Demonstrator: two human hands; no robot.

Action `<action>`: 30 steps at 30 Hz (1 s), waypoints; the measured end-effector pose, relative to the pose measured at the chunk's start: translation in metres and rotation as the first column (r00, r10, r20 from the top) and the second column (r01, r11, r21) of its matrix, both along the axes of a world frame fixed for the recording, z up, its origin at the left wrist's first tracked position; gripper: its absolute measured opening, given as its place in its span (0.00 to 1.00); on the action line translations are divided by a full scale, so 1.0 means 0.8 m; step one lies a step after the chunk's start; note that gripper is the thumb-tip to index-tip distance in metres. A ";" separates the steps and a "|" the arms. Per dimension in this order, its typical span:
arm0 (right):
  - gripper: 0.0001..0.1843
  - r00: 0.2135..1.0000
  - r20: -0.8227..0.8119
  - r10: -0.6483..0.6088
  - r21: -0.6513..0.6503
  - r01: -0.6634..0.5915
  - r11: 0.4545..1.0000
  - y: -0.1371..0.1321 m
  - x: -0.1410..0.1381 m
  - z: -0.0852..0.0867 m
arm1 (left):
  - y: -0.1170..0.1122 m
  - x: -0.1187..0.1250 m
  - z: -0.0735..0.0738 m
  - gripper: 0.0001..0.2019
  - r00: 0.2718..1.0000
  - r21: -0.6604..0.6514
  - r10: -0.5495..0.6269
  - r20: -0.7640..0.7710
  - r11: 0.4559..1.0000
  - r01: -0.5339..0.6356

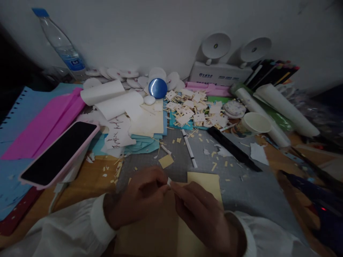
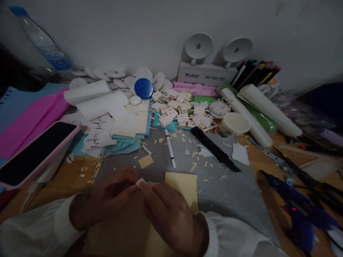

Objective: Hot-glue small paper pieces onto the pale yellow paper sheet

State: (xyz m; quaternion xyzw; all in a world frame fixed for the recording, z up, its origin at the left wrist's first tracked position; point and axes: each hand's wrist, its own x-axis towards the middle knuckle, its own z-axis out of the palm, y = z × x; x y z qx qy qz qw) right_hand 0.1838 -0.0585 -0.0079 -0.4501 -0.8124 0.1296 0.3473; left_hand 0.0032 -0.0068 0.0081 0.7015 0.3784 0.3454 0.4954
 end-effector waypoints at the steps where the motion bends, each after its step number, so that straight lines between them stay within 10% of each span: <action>1: 0.21 1.000 0.014 0.004 0.001 -0.004 1.000 0.000 0.000 0.000 | 0.000 0.001 0.000 0.05 1.000 0.013 0.014 -0.001 1.000 -0.014; 20: 0.16 0.999 -0.045 0.005 0.009 -0.005 1.000 -0.003 -0.001 -0.001 | -0.003 -0.003 -0.003 0.06 0.998 0.036 0.015 0.053 0.999 -0.017; 30: 0.22 0.979 -0.169 0.115 0.022 -0.113 0.993 -0.002 0.006 0.012 | 0.003 -0.002 0.006 0.11 0.953 -0.193 -0.051 0.297 0.975 0.112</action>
